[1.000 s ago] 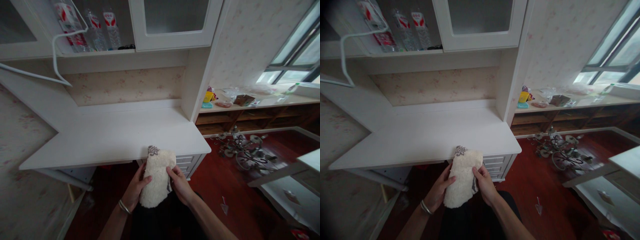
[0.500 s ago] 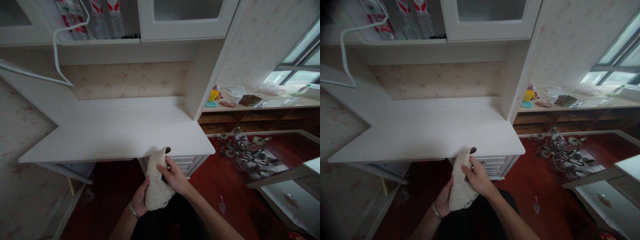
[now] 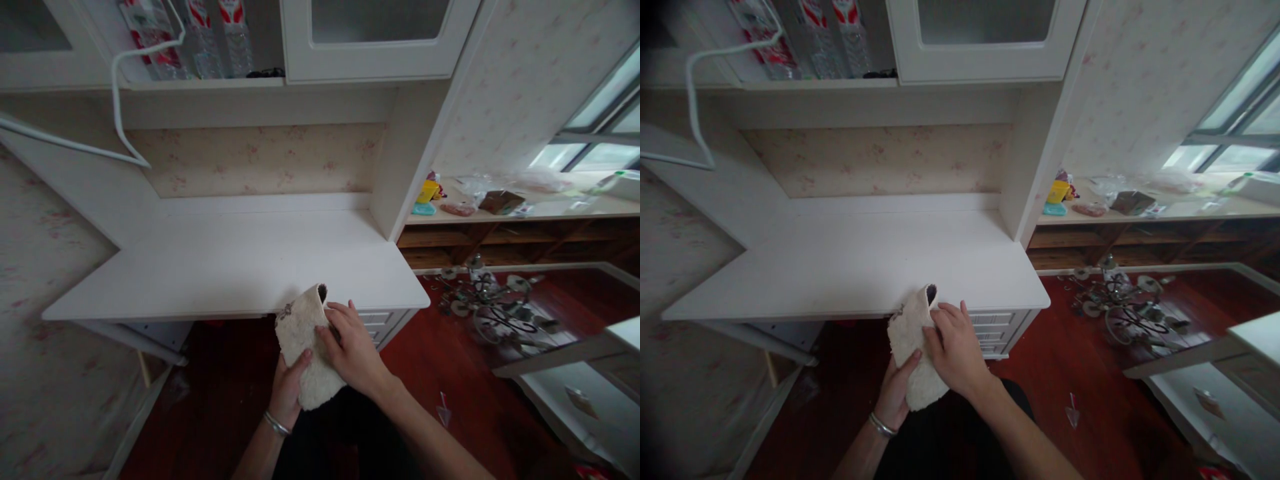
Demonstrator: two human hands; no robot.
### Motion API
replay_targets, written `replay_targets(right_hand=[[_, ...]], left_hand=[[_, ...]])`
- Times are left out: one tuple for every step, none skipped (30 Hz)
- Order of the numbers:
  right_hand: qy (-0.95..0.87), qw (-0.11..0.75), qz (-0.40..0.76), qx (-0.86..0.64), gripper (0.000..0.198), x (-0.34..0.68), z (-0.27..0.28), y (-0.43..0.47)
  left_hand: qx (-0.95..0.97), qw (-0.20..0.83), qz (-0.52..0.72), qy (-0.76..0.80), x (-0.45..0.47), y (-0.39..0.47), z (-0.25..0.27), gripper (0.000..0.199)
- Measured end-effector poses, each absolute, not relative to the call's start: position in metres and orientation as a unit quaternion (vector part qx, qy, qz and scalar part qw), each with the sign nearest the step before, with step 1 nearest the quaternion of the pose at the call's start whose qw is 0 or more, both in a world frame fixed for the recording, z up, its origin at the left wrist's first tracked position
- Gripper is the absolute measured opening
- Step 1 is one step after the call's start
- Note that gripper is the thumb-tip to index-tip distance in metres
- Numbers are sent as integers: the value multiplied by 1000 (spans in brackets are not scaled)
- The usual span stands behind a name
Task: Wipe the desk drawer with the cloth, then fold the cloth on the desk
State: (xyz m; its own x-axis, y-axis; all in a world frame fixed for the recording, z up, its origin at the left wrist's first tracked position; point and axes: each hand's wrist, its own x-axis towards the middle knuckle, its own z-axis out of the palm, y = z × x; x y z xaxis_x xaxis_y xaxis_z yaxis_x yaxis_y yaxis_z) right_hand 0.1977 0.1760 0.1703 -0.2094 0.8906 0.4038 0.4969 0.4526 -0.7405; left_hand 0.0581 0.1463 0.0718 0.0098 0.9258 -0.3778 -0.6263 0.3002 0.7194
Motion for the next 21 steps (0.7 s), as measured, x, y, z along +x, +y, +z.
replay_targets(right_hand=[[-749, 420, 232, -456, 21, 201, 176, 182], [-760, 417, 226, -444, 21, 204, 184, 188], [-773, 409, 220, -433, 20, 207, 195, 197], [-783, 400, 213, -426, 19, 209, 207, 206], [-790, 394, 212, -420, 17, 210, 221, 217], [-789, 392, 215, -422, 14, 211, 236, 230], [-782, 396, 215, -430, 13, 211, 250, 243], [-774, 404, 216, -437, 15, 210, 264, 257], [-766, 417, 209, -443, 16, 210, 276, 272], [-755, 433, 199, -450, 18, 209, 286, 287], [-744, 449, 199, -454, 20, 208, 293, 302], [-731, 462, 210, -457, 23, 207, 298, 316], [-716, 471, 225, -464, 26, 208, 300, 330], [-702, 474, 236, -477, 28, 208, 300, 342], [-691, 471, 239, -494, 30, 209, 298, 353], [-686, 460, 226, -516, 30, 210, 296, 362], [-689, 441, 201, -538, 29, 212, 293, 369], [-700, 417, 165, -556, 28, 212, 290, 375], [-716, 389, 124, -566, 26, 212, 288, 380], [-735, 358, 85, -570, 23, 212, 287, 384], [-755, 326, 55, -567, 21, 211, 287, 388]], left_hand=[[189, 674, 571, 428, 59, 148, 76, 78], [202, 661, 578, 434, 59, 150, 82, 78], [217, 647, 585, 438, 59, 154, 89, 77], [235, 631, 591, 443, 58, 159, 97, 76], [261, 612, 597, 449, 56, 166, 108, 74], [295, 587, 601, 455, 53, 176, 120, 72], [336, 551, 606, 465, 48, 187, 135, 69], [389, 497, 612, 476, 41, 200, 152, 66], [443, 429, 616, 490, 33, 216, 170, 62], [491, 345, 613, 513, 23, 232, 188, 57], [538, 260, 594, 539, 14, 249, 205, 52], [580, 182, 570, 552, 5, 266, 220, 50], [624, 116, 543, 550, -2, 282, 233, 50], [665, 62, 512, 541, -8, 296, 243, 51], [689, 23, 481, 541, -12, 309, 249, 56], [705, -2, 454, 545, -13, 318, 252, 60], [718, -17, 431, 546, -12, 326, 252, 63], [729, -22, 413, 546, -10, 331, 250, 65], [741, -20, 399, 540, -7, 335, 246, 65], [754, -14, 390, 529, -4, 338, 242, 64], [766, -5, 384, 516, -1, 342, 237, 62]])
